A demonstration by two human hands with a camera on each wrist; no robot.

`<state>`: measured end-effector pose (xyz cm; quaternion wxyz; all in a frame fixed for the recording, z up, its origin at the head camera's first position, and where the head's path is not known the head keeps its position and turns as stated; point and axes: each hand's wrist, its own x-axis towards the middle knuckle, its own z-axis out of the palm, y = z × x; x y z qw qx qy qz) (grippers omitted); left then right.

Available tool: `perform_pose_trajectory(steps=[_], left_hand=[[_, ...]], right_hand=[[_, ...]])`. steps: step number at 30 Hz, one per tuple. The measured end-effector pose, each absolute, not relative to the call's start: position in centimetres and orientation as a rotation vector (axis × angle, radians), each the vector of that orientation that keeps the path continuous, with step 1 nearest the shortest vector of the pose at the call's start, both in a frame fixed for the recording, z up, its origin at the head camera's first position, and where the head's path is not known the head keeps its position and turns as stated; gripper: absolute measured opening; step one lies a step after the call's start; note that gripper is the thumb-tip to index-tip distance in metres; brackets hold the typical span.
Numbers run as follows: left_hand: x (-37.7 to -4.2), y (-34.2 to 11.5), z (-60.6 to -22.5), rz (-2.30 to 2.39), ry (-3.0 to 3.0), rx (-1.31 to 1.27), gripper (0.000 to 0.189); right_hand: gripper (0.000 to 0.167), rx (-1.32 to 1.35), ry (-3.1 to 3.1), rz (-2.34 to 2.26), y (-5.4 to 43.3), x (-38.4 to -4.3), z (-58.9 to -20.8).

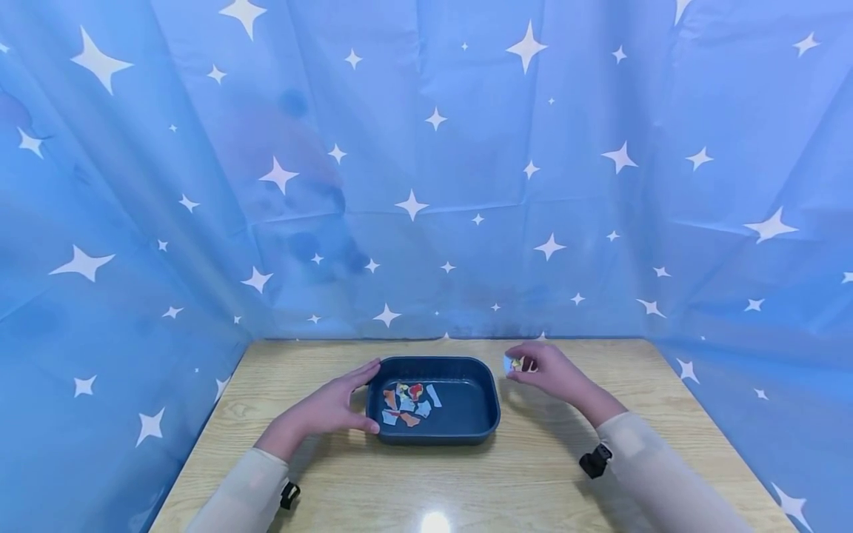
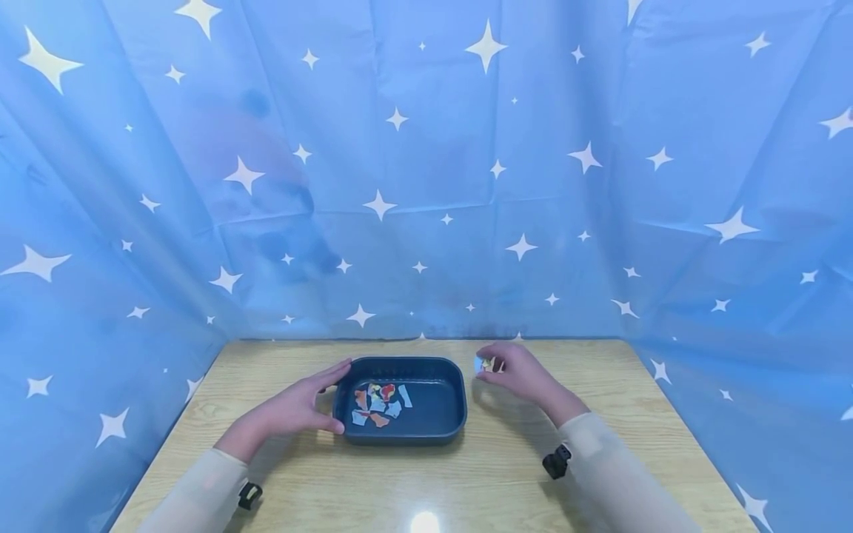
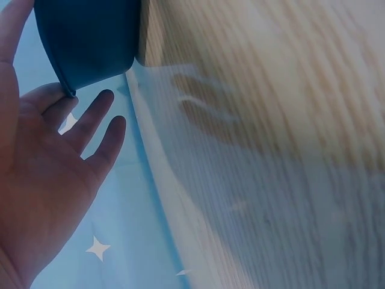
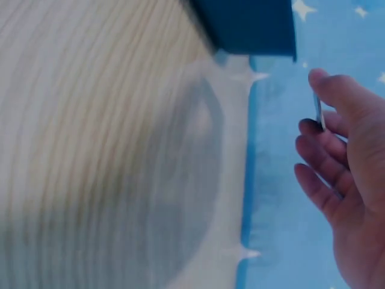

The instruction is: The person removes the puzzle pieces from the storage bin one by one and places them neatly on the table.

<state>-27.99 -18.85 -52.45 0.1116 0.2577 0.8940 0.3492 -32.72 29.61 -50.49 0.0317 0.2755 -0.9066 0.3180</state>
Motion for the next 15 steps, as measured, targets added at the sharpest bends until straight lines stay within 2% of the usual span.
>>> perform_pose_trajectory(steps=[15], left_hand=[[-28.2, -19.0, -52.7, 1.025, 2.631, 0.763, 0.119]], right_hand=[[0.04, 0.765, -2.847, 1.062, 31.5, -33.5, -53.8]])
